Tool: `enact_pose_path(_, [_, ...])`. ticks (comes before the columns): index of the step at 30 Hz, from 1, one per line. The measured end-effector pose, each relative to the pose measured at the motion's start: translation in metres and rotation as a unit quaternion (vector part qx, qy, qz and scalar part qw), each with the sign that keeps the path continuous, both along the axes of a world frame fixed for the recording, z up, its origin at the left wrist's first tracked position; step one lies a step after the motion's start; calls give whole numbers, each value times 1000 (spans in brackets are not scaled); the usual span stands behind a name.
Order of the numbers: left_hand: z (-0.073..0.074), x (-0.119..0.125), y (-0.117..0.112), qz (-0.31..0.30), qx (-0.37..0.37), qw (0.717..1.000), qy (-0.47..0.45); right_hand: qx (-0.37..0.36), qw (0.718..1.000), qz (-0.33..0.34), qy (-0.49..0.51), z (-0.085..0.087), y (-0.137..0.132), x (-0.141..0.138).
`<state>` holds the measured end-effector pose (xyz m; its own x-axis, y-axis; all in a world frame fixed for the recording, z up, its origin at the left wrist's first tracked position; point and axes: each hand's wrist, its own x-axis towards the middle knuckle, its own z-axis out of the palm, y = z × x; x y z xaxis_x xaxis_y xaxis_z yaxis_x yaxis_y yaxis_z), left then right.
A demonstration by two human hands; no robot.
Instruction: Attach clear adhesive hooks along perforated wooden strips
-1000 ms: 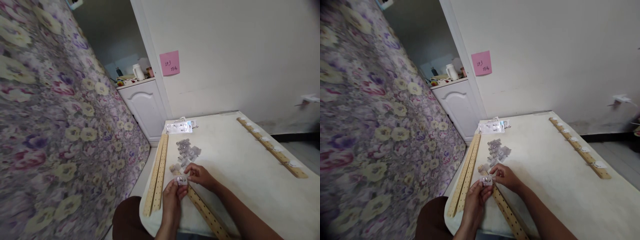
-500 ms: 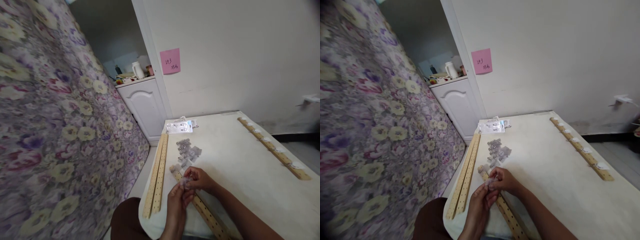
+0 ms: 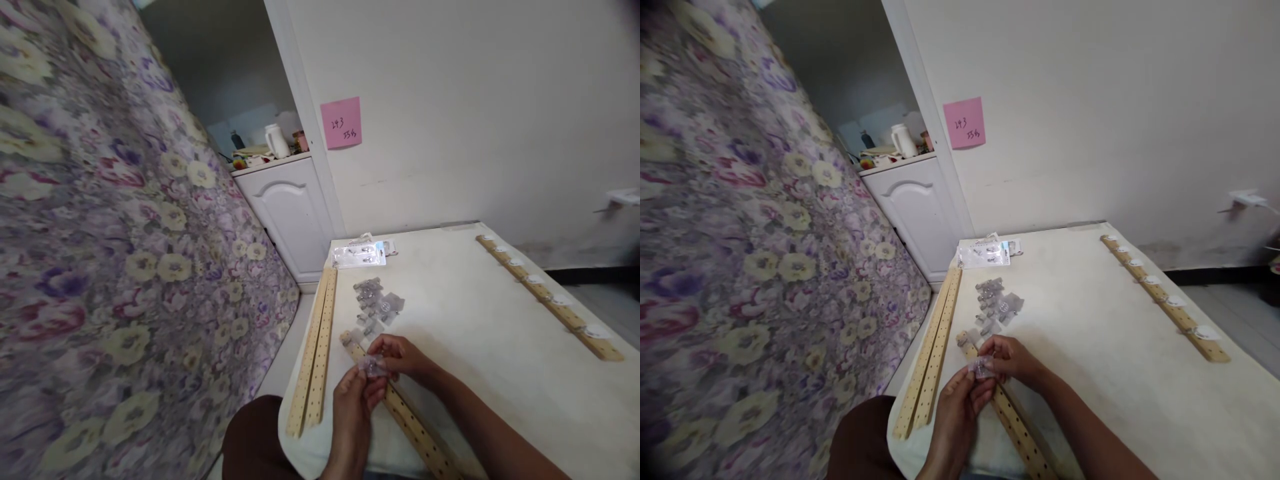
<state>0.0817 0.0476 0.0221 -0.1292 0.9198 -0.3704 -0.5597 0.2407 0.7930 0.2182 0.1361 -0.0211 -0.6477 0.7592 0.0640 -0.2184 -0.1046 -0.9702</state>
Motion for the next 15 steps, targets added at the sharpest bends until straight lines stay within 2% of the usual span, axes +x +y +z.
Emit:
enact_pose_path(6, [-4, 4, -2, -32, 13, 998, 51, 20, 999, -31, -21, 10, -3, -2])
enact_pose_path(12, [-4, 4, -3, -41, 11, 998, 55, 7, 999, -37, -32, 2, -2, -4])
enact_pose_path(15, [-4, 0, -3, -25, 9, 999, 44, -7, 999, -19, -38, -1, -1, -2])
